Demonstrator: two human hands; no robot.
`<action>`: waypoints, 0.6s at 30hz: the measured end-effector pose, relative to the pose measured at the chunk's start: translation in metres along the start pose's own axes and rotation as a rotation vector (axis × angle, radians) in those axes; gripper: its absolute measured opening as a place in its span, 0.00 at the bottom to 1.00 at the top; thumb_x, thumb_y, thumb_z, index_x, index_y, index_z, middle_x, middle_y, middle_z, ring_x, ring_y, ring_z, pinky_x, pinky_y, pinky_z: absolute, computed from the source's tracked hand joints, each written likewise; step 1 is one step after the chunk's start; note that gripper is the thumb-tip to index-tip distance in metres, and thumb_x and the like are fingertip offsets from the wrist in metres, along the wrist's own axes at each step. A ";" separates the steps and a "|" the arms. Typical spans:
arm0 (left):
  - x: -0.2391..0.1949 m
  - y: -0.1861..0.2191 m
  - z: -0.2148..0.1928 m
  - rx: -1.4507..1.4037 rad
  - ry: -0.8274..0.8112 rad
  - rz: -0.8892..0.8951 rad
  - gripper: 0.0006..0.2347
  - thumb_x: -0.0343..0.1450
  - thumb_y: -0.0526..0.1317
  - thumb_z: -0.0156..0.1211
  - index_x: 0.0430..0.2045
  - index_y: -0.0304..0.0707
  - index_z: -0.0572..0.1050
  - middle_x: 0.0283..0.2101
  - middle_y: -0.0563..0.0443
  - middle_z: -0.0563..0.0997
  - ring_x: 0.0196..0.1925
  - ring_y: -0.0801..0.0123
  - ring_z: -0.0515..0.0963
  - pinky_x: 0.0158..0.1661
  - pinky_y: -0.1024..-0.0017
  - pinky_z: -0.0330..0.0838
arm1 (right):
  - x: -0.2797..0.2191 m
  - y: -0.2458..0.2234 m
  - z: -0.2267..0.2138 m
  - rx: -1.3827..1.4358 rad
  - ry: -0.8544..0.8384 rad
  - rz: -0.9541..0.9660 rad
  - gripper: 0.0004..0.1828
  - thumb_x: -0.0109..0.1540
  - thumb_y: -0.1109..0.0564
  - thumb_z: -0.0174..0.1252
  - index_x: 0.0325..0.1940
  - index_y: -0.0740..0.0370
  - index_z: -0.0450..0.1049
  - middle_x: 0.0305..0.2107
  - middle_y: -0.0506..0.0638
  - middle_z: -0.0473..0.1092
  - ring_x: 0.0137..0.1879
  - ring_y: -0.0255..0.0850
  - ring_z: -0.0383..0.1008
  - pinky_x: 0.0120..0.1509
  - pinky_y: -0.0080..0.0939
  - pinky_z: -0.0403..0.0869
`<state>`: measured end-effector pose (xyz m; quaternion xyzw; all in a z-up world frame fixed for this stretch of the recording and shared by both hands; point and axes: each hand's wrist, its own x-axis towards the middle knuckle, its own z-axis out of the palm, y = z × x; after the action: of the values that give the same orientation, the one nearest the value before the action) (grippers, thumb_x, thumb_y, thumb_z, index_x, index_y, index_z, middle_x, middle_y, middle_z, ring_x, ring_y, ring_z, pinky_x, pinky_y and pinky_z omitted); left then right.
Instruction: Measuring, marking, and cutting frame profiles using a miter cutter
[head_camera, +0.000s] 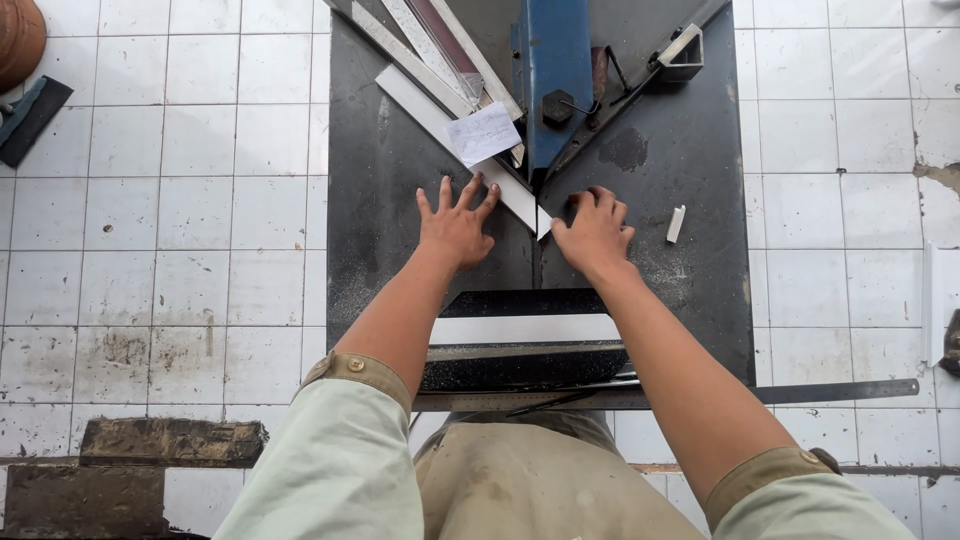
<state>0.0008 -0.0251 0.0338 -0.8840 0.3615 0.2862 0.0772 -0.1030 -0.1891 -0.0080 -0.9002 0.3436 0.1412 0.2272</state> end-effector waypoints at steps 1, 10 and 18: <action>-0.002 0.001 0.001 0.003 -0.001 0.005 0.31 0.61 0.46 0.44 0.61 0.60 0.42 0.66 0.58 0.39 0.66 0.47 0.38 0.57 0.38 0.32 | -0.015 -0.008 -0.002 0.003 0.002 0.005 0.26 0.56 0.41 0.48 0.55 0.50 0.57 0.55 0.51 0.46 0.61 0.52 0.44 0.53 0.64 0.55; -0.013 0.000 0.013 -0.001 0.099 0.044 0.32 0.60 0.51 0.46 0.60 0.58 0.47 0.65 0.55 0.45 0.65 0.47 0.43 0.56 0.37 0.37 | -0.030 0.030 -0.015 -0.113 0.274 -0.241 0.17 0.52 0.54 0.52 0.46 0.47 0.66 0.34 0.45 0.62 0.40 0.44 0.67 0.38 0.48 0.67; -0.039 0.038 0.052 -0.361 0.617 0.153 0.23 0.60 0.40 0.53 0.51 0.46 0.63 0.55 0.44 0.62 0.59 0.45 0.57 0.50 0.40 0.52 | -0.016 0.125 -0.025 -0.021 0.327 -0.019 0.19 0.54 0.57 0.57 0.50 0.53 0.68 0.41 0.54 0.57 0.46 0.58 0.66 0.41 0.54 0.70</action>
<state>-0.0710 -0.0118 0.0161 -0.8986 0.3762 0.0702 -0.2145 -0.1977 -0.2756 -0.0190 -0.9167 0.3658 -0.0057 0.1605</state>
